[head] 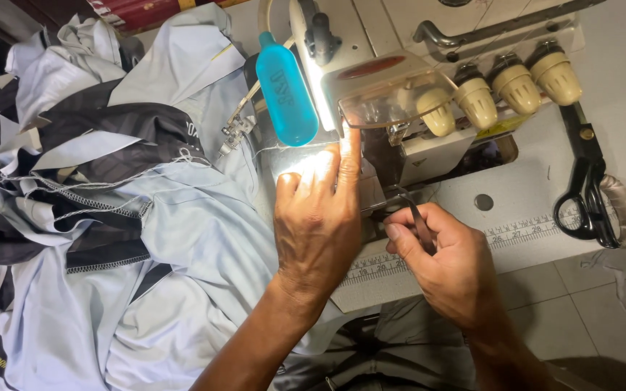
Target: Threading an industrial overlock sewing machine using tweezers and scissors to guide the thread through needles and guides.
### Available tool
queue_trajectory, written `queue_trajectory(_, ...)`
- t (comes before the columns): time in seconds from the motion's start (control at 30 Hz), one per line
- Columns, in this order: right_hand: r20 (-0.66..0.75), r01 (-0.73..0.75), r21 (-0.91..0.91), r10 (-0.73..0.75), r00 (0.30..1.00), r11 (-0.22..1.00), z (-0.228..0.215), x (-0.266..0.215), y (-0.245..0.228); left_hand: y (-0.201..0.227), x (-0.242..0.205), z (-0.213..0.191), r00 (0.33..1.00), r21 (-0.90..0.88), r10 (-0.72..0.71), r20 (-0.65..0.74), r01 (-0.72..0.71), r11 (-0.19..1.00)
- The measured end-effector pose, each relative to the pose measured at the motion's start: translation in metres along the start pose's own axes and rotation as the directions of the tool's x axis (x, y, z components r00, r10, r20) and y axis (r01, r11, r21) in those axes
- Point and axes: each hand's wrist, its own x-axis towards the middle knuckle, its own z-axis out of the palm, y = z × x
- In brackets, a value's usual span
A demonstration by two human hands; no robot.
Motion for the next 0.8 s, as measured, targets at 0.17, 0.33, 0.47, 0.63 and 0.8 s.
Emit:
queue_trajectory(0.17, 0.006, 0.021, 0.017, -0.021, 1.0, 1.0, 0.001, 0.002, 0.006, 0.0, 0.0, -0.001, 1.0, 0.03, -0.004, 0.02, 0.003, 1.0)
queue_trajectory(0.33, 0.004, 0.03, 0.055, -0.031, 1.0, 0.998, 0.005, -0.001, 0.005, 0.001, 0.0, 0.0, 1.0, 0.076, -0.005, -0.009, 0.006, 0.997)
queue_trajectory(0.47, 0.009, 0.059, 0.047, -0.059, 0.998, 0.997, 0.004, -0.003, 0.005, 0.003, 0.0, -0.001, 1.0, 0.101, -0.002, 0.025, -0.001, 0.995)
queue_trajectory(0.63, 0.008, 0.026, -0.011, -0.026, 1.0, 1.0, 0.003, -0.005, -0.001, 0.004, 0.0, -0.002, 1.0, 0.147, 0.003, 0.029, -0.007, 0.989)
queue_trajectory(0.8, 0.009, -0.013, 0.026, 0.012, 1.0, 1.0, -0.001, -0.01, -0.006, 0.01, 0.004, -0.009, 1.0, 0.215, -0.018, 0.014, 0.014, 0.977)
